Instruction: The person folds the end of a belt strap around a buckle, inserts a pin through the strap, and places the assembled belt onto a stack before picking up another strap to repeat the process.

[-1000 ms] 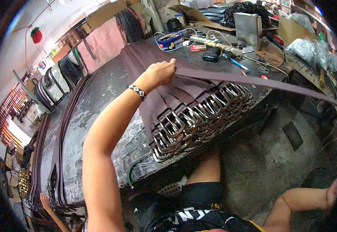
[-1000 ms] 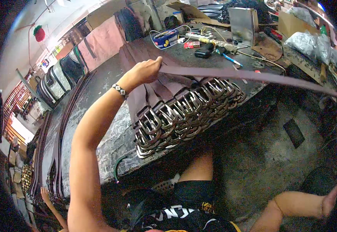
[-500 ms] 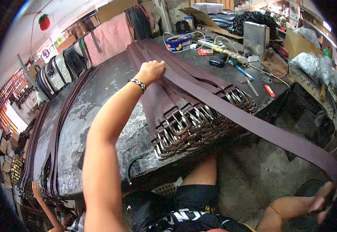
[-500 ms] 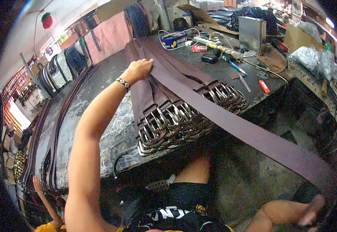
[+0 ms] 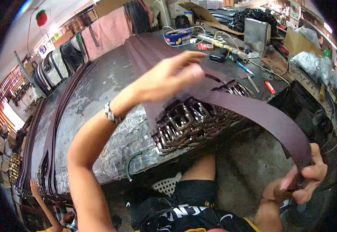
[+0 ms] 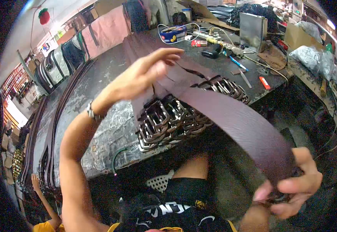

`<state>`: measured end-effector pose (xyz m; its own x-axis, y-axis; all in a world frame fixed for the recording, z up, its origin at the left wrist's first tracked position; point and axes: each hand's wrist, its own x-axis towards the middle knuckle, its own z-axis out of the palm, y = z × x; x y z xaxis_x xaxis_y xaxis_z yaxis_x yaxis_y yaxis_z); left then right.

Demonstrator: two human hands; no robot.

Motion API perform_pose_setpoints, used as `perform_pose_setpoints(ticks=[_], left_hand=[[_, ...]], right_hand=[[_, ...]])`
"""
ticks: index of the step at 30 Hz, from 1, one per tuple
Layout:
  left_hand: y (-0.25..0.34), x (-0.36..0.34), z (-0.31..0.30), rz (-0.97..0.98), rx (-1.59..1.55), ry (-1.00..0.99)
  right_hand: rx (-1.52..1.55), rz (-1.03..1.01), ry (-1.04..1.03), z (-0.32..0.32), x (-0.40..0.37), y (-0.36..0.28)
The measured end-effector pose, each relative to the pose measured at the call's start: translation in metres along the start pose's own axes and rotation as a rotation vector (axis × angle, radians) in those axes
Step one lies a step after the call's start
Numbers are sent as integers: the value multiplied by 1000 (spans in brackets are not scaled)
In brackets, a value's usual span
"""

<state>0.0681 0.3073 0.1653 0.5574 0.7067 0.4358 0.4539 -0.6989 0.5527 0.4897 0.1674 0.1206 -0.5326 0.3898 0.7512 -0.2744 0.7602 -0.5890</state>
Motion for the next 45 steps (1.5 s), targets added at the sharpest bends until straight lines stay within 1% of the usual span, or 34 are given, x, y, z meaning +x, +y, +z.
perform_pose_setpoints(ticks=[1,2,3,4,6,10,11,14,15,17,18,21,24,27,28,30,31,34,35,36,38,40,42,44,45], left_hand=[[24,-8,13,109,54,-35],[44,-14,23,230,264,-62],[61,-20,36,309,438,-48],[74,-26,49,335,550,-2],[83,-26,65,312,687,-5],[79,-26,55,289,838,-5],[74,-26,53,283,789,54],[57,-25,34,175,807,31],[46,-21,29,147,777,53],[23,-14,19,65,658,35],[12,-11,17,33,604,29],[-7,-6,16,-210,596,-72],[-19,-3,15,-247,742,-58],[-37,3,5,-262,881,-38],[-52,9,2,-271,895,-25],[-68,13,-9,-236,884,-74],[-71,16,-14,-254,853,-115],[-85,12,-14,-118,703,-20],[-83,10,-10,-73,645,11],[-67,7,-3,-96,640,8],[-47,-2,9,-78,605,-77],[-25,-8,20,-125,575,-178],[-24,-11,18,-74,626,-156],[-30,-5,6,-81,626,-166],[-37,-1,2,-80,632,-135]], right_hand=[[-9,-25,-16,-3,-3,-8],[-15,-50,-42,-7,-4,-15],[-21,-71,-66,-10,-6,-22],[-22,-97,-98,-11,-7,-28],[-22,-134,-167,-12,-9,-37],[-32,-146,-280,-10,-16,-45],[-43,-125,-300,-8,-16,-44],[-70,-21,-332,-2,-11,-37],[-66,26,-315,3,-6,-32],[-5,36,-258,12,10,-23],[26,40,-229,16,17,-18],[36,-8,-150,18,24,-13],[10,-78,-82,7,7,-19],[-12,-154,-34,-8,-9,-28],[-18,-175,-30,-12,-14,-32],[-23,-214,-15,-13,-21,-39],[-25,-237,-5,-13,-24,-41],[-25,-314,26,-10,-34,-48],[-27,-334,38,-7,-40,-48],[-28,-363,52,-6,-43,-50],[-28,-427,85,-4,-48,-54],[-36,-465,84,-3,-48,-55],[-48,-516,111,1,-48,-52],[-65,-539,98,-3,-48,-46],[-81,-553,87,-3,-48,-39]])
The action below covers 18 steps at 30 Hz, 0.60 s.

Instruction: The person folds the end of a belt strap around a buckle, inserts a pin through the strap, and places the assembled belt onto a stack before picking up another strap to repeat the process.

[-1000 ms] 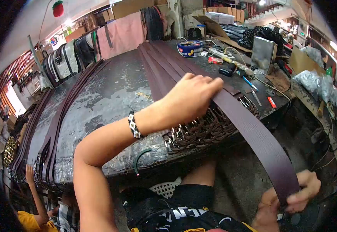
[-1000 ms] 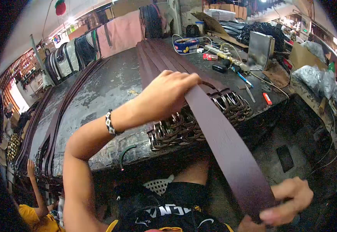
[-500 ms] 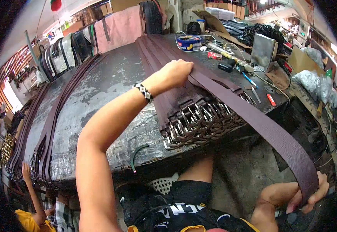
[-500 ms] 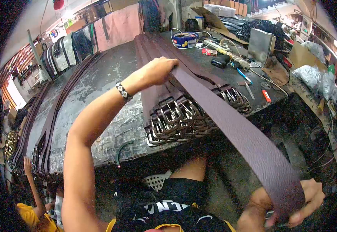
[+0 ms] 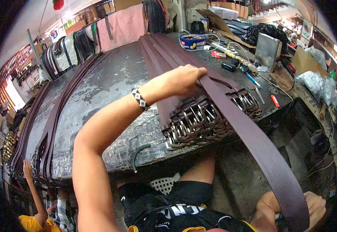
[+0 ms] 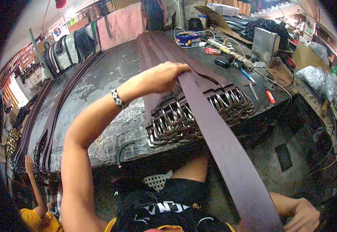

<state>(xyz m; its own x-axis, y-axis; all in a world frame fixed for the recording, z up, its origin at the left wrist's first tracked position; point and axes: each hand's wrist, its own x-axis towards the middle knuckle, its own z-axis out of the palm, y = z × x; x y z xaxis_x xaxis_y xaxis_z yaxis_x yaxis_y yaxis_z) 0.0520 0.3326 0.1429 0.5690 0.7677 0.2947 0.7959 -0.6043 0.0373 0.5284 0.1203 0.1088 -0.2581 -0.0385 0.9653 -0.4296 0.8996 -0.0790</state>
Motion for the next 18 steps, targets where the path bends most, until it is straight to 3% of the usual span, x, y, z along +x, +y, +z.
perform_pose_setpoints(ticks=[7,10,11,13,17,18], left_hand=[[-106,38,30,-82,48,36],[-188,49,58,18,126,115],[-201,45,64,-41,143,115],[-223,43,65,-154,183,120],[-236,40,91,-504,397,49],[-238,41,89,-450,329,20]], right_hand=[[-99,-35,-155,31,-12,72],[1,365,-359,56,34,105],[147,818,-319,60,42,98],[174,968,-264,73,44,115],[268,1035,-85,87,44,141],[283,1043,-66,86,44,143]])
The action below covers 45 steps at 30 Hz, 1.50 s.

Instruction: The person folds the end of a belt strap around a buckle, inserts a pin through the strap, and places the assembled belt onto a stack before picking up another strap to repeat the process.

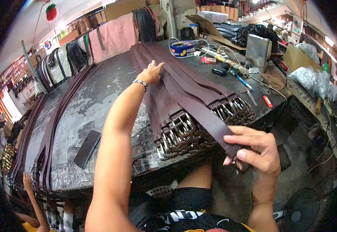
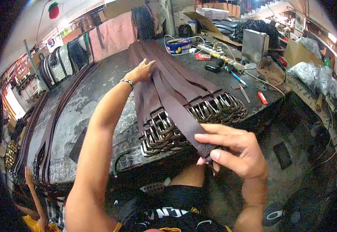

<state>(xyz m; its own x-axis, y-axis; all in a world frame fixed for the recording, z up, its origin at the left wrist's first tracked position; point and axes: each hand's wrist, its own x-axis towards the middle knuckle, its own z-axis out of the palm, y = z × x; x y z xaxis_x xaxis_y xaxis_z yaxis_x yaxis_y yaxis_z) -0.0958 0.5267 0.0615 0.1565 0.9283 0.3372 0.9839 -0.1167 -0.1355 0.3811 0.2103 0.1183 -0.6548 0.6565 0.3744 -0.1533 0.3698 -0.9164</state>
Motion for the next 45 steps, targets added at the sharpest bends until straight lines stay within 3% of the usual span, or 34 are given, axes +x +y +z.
perform_pose_setpoints(ticks=[4,5,8,10,11,13,15,16,19,22,23,27,32,35,37,38,42,45], left_hand=[[29,-22,-65,219,-314,-6],[57,-41,-99,185,-451,-56],[107,-77,-155,320,-912,-122],[134,-105,-181,493,-1047,-129],[150,-123,-192,535,-1006,-153],[173,-150,-207,710,-543,107],[185,-159,-202,688,-435,173],[186,-160,-198,650,-411,192],[174,-151,-189,529,-246,29],[156,-135,-163,410,-169,-86],[151,-131,-157,384,-181,-54],[118,-100,-133,330,-225,81],[100,-76,-109,387,-619,6],[117,-93,-135,378,-579,-97],[124,-101,-133,520,-410,1],[130,-106,-132,589,-328,51],[160,-122,-160,559,70,-74],[148,-110,-145,620,93,13]], right_hand=[[6,-50,67,-3,3,3],[19,-74,96,-2,5,2],[-24,-157,199,-4,10,-1],[22,-225,270,-3,17,-3],[53,-228,299,-2,19,-8],[34,-225,319,1,17,-17],[11,-277,314,11,13,-23],[-32,-233,432,26,7,-32],[-58,-191,470,39,-7,-38],[-34,-65,315,29,-10,-40],[-49,18,256,25,-6,-43],[-48,21,81,13,27,-16],[6,12,55,8,49,-10],[-88,-46,134,15,31,-35],[-130,-149,302,25,1,-42],[-220,-175,260,20,-9,-49],[-451,-189,66,3,-30,-66],[-463,-168,59,10,-23,-52]])
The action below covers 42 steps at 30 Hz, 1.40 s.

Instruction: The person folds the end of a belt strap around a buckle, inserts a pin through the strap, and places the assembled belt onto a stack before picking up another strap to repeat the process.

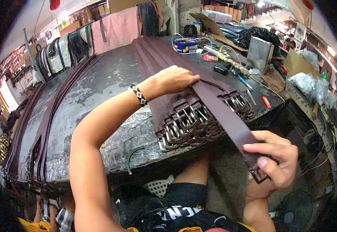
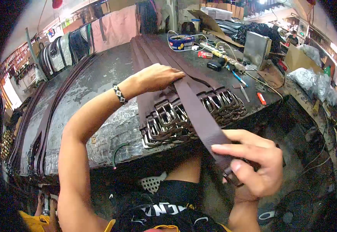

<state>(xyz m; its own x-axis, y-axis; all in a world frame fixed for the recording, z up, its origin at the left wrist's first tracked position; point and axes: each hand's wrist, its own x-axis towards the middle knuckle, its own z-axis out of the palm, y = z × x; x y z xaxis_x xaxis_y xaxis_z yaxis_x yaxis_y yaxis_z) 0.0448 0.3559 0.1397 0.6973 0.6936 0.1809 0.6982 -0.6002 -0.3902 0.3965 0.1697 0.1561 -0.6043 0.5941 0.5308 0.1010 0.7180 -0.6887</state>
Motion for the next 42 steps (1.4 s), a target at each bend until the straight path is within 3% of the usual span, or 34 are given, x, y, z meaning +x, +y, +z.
perform_pose_setpoints(ticks=[2,3,4,7,10,12,18,23,26,30,36,39,42], left_hand=[[-15,0,18,-5,31,27],[-22,-1,24,-6,45,40],[-30,-3,30,-43,38,5],[-52,-8,46,-168,19,-99],[-91,-11,74,-227,1,-35],[-110,-9,78,-289,9,-30],[-140,1,95,-520,35,102],[-140,3,109,-535,63,-103],[-110,0,82,-414,-17,-195],[-66,-9,52,-128,-26,-23],[-60,-3,42,-274,108,-174],[-74,1,65,-239,96,-122],[-69,2,72,-244,76,-201]], right_hand=[[44,77,3,9,10,3],[-13,-29,15,12,18,11],[175,205,11,13,22,6],[282,220,-17,21,47,33],[293,286,-90,35,79,49],[231,294,-161,40,97,68],[15,279,-77,50,140,86],[60,318,-129,43,141,99],[51,317,-100,40,131,102],[60,290,-23,38,118,103],[-3,270,-14,42,135,110],[-10,342,-1,44,137,103],[-189,150,91,34,117,94]])
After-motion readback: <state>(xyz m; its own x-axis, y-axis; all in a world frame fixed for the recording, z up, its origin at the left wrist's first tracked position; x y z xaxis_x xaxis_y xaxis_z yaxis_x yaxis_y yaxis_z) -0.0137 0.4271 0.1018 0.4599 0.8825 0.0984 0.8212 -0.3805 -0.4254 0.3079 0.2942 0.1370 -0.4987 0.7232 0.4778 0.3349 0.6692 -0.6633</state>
